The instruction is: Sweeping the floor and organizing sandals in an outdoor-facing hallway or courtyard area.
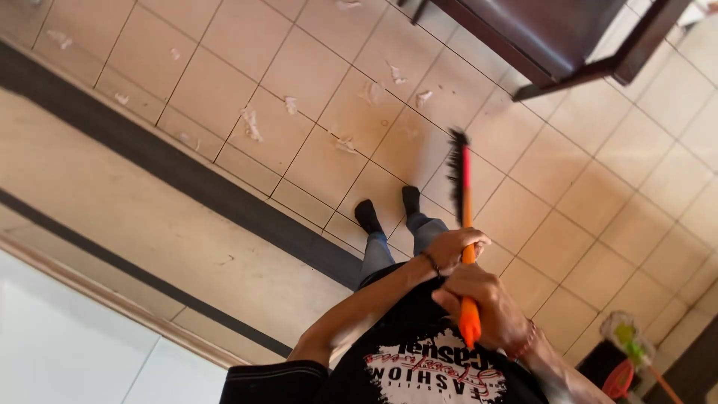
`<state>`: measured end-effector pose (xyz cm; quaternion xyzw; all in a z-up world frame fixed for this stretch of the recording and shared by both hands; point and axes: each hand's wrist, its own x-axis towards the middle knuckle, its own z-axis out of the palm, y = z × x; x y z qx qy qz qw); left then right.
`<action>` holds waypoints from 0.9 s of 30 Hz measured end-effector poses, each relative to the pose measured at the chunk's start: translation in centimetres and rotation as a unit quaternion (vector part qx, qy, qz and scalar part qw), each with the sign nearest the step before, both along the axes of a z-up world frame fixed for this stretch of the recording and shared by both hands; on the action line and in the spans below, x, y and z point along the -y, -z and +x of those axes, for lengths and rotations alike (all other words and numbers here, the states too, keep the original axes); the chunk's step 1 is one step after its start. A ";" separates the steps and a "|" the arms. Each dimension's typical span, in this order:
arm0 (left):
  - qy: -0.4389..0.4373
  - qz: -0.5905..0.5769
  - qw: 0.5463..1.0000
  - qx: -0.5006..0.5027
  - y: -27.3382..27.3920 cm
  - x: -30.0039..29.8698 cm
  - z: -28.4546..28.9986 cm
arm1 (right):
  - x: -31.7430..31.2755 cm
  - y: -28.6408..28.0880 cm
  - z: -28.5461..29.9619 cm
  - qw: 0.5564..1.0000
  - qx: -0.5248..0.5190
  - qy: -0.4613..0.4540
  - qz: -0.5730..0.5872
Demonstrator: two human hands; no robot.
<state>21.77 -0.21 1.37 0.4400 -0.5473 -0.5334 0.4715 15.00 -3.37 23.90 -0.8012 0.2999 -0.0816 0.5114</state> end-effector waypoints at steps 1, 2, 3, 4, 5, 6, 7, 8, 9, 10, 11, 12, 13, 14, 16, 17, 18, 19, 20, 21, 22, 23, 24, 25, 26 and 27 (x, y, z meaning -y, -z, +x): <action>0.013 0.000 1.000 -0.003 3.0 -0.3 -1.2 | -0.9 2.0 -0.2 1.000 -0.003 0.013 0.000; 0.060 -0.017 0.998 -0.032 6.0 -0.5 -2.4 | -1.6 4.0 -0.4 0.998 -0.027 0.057 0.014; 0.106 -0.033 0.992 -0.062 9.0 -0.7 -3.7 | -2.3 6.0 -0.6 0.993 -0.051 0.101 0.029; 0.113 -0.035 0.991 -0.063 12.3 -1.3 -4.4 | -2.6 8.0 -1.0 0.992 -0.051 0.108 0.028; 0.125 0.023 0.989 -0.077 15.6 -1.8 -5.0 | -2.9 9.9 -1.4 0.992 -0.061 0.110 0.014; 0.133 0.083 0.984 -0.089 18.8 -2.2 -5.6 | -3.1 11.9 -1.8 0.992 -0.070 0.107 0.002; 0.137 0.082 0.983 -0.089 20.2 -2.6 -4.5 | -2.9 12.4 -1.2 0.991 -0.070 0.112 0.001; 0.130 0.116 0.984 -0.031 21.7 -2.8 -3.5 | -2.6 13.0 -0.7 0.993 -0.038 0.108 0.012; 0.122 0.150 0.981 0.026 23.2 -2.9 -2.4 | -2.3 13.6 -0.2 0.994 -0.007 0.103 0.023; 0.123 0.151 0.981 0.027 21.0 -3.8 -0.2 | -2.5 14.0 0.4 0.994 -0.006 0.104 0.024; 0.038 0.142 0.983 0.106 18.7 -4.7 2.0 | -2.7 14.4 0.9 0.994 0.069 0.078 0.034; -0.046 0.130 0.973 0.186 16.6 -5.3 4.3 | -2.8 14.8 1.5 0.987 0.144 0.052 0.042; -0.045 0.129 0.973 0.188 15.3 -5.7 5.7 | -2.9 14.7 2.0 0.987 0.146 0.053 0.041; -0.077 0.153 0.955 0.241 14.1 -6.2 7.0 | -3.1 14.7 2.4 0.981 0.180 0.023 0.072; -0.106 0.173 0.934 0.293 11.9 -7.0 8.3 | -3.2 13.3 2.7 0.972 0.213 -0.004 0.102; -0.150 0.166 0.919 0.325 11.0 -7.2 8.3 | -3.0 12.1 2.5 0.971 0.211 -0.011 0.113; -0.194 0.156 0.901 0.356 10.2 -7.2 8.3 | -2.8 10.8 2.5 0.970 0.209 -0.019 0.124; -0.191 0.153 0.902 0.356 8.5 -7.0 7.6 | -2.6 10.4 1.5 0.970 0.209 -0.015 0.121; -0.213 0.121 0.893 0.378 6.8 -6.6 6.9 | -2.5 10.0 0.5 0.972 0.211 -0.010 0.106; -0.235 0.089 0.881 0.400 5.1 -6.2 6.2 | -2.3 9.5 -0.6 0.973 0.214 -0.005 0.091; -0.233 0.085 0.882 0.400 4.1 -5.9 5.2 | -2.1 7.9 -1.5 0.973 0.215 -0.002 0.088; -0.211 0.058 0.903 0.370 3.2 -5.5 4.2 | -2.0 6.3 -2.4 0.971 0.224 0.015 0.078; -0.187 0.030 0.922 0.338 2.4 -5.4 3.2 | -2.1 4.8 -3.3 0.970 0.233 0.032 0.069; -0.185 0.027 0.922 0.339 1.1 -5.0 2.3 | -2.6 3.9 -4.2 0.969 0.234 0.035 0.066; -0.118 0.029 0.938 0.325 -0.3 -4.3 1.3 | -2.8 3.0 -5.3 0.972 0.224 0.047 0.047; -0.052 0.030 0.949 0.310 -1.6 -3.7 0.3 | -3.0 2.2 -6.3 0.975 0.214 0.059 0.028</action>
